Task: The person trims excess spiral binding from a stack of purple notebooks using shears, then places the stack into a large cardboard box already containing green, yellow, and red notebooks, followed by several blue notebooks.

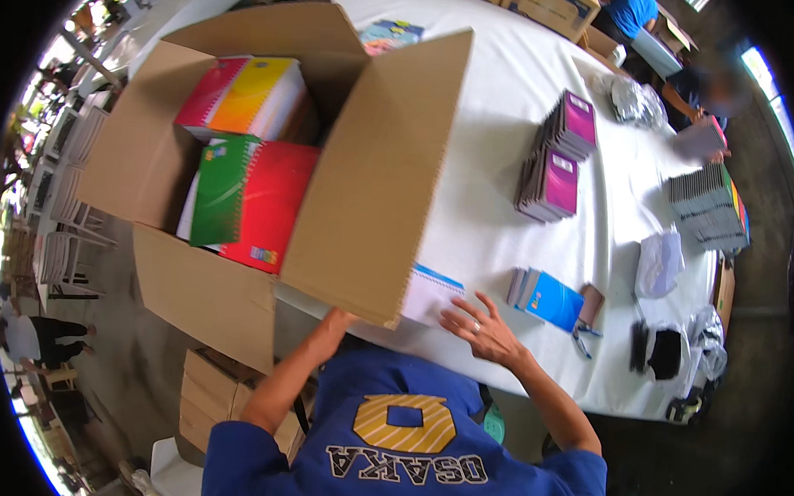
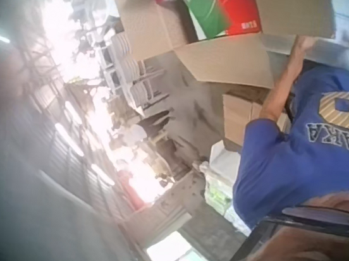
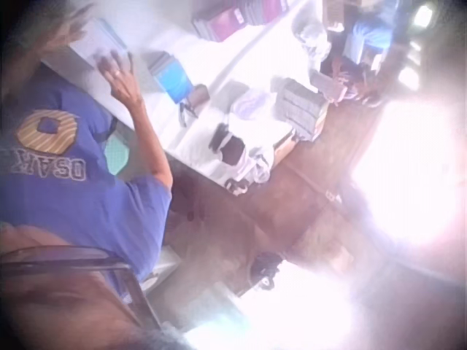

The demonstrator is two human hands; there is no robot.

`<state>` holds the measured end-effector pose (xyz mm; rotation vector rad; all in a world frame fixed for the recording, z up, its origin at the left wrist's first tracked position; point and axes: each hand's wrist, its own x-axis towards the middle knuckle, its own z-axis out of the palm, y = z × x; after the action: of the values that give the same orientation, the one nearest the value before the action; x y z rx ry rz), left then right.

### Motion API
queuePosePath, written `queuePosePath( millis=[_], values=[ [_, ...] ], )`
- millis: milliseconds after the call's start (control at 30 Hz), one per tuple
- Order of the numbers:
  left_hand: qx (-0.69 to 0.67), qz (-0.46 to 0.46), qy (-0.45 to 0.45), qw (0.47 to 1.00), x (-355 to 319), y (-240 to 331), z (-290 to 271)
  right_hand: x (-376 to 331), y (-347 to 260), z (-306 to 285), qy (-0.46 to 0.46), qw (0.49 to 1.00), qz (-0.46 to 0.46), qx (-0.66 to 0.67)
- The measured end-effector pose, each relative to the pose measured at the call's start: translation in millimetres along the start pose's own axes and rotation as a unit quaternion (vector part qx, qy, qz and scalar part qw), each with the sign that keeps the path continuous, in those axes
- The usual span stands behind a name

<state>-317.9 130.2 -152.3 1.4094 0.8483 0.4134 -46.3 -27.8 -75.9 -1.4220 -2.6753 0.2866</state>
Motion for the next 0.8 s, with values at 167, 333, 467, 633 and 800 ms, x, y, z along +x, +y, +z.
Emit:
queuePosePath(
  millis=[167, 333, 467, 633, 800],
  values=[
    [0.240, 0.118, 0.092, 0.959, -60.6, 33.0, -13.3, 21.6, -4.9, -148.2, 0.226, 0.965, 0.131, 0.037],
    [0.229, 0.076, 0.138, 0.961, -136.9, 56.2, -45.5, 115.9, -29.4, -309.4, 0.381, 0.914, 0.135, 0.038],
    [-0.057, -0.017, 0.176, 0.983, -222.8, -11.8, -86.0, 239.6, -26.6, -342.9, 0.163, 0.975, 0.111, 0.105],
    [-0.604, 0.010, 0.288, 0.743, -227.2, 71.2, -150.9, 357.8, 44.9, -261.4, -0.101, 0.992, -0.042, -0.057],
    [-0.436, -0.014, 0.321, 0.841, -257.7, 10.4, -166.5, 448.8, 90.0, -167.3, -0.391, 0.911, 0.047, -0.120]
  ],
)
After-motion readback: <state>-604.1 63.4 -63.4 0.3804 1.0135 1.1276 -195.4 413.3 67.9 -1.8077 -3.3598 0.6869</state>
